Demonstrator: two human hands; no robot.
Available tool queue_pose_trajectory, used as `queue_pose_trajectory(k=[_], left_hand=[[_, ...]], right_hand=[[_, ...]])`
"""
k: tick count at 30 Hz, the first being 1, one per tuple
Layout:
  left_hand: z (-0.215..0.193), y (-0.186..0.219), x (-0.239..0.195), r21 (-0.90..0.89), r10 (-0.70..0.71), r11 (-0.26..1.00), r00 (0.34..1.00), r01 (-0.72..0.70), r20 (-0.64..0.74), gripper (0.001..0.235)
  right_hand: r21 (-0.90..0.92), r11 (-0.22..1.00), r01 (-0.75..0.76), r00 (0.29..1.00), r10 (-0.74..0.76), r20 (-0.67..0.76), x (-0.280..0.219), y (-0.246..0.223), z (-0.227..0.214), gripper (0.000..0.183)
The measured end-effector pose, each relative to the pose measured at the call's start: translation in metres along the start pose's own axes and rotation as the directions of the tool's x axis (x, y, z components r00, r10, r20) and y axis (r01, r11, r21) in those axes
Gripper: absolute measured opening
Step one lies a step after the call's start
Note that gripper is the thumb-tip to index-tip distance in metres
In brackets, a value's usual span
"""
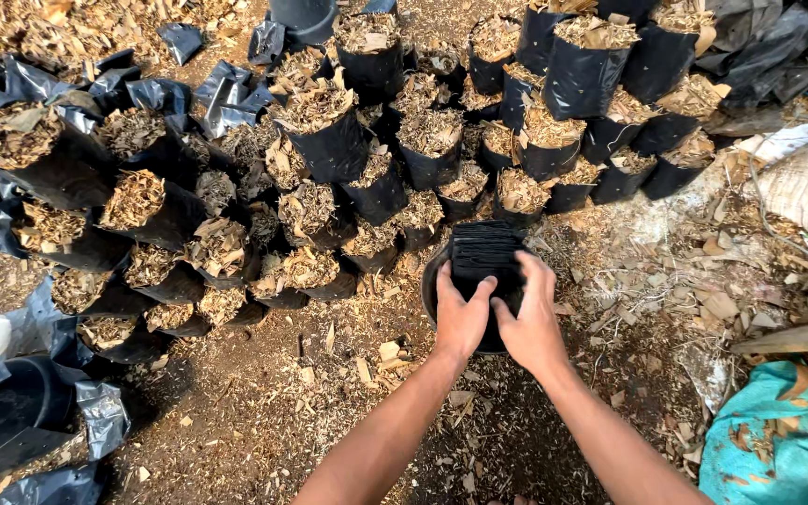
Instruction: The person picks up and unfolds empty black plant pouches, flattening them and placing them into a black bucket.
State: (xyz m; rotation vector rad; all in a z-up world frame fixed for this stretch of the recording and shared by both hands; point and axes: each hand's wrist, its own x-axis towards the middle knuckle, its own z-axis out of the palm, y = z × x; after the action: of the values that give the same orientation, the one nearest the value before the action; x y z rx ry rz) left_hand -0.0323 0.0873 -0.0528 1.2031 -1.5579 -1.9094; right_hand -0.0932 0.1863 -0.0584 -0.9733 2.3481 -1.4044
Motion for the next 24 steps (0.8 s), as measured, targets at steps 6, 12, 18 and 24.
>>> queue_pose_trajectory(k=[6,12,18,24], left_hand=[[0.010,-0.001,-0.002,0.026,-0.004,1.000,1.000,0.004,-0.031,0.094],[0.016,0.008,-0.009,0.058,0.098,0.994,0.991,-0.093,-0.094,0.079],[0.009,0.008,-0.014,0.048,0.186,0.982,0.983,-0.185,-0.004,0.079],[0.014,0.003,-0.007,0.119,0.329,0.939,0.943,-0.322,-0.050,0.082]], right_hand=[[0.401,0.852,-0.337,0.932,0.362,0.015,0.007,0.011,0.026,0.095],[0.550,0.697,-0.460,0.870,0.479,0.120,0.017,0.008,0.031,0.085],[0.374,0.850,-0.369,0.923,0.381,0.045,0.014,0.016,0.028,0.086],[0.248,0.959,-0.138,0.972,0.180,-0.154,0.022,0.014,0.026,0.093]])
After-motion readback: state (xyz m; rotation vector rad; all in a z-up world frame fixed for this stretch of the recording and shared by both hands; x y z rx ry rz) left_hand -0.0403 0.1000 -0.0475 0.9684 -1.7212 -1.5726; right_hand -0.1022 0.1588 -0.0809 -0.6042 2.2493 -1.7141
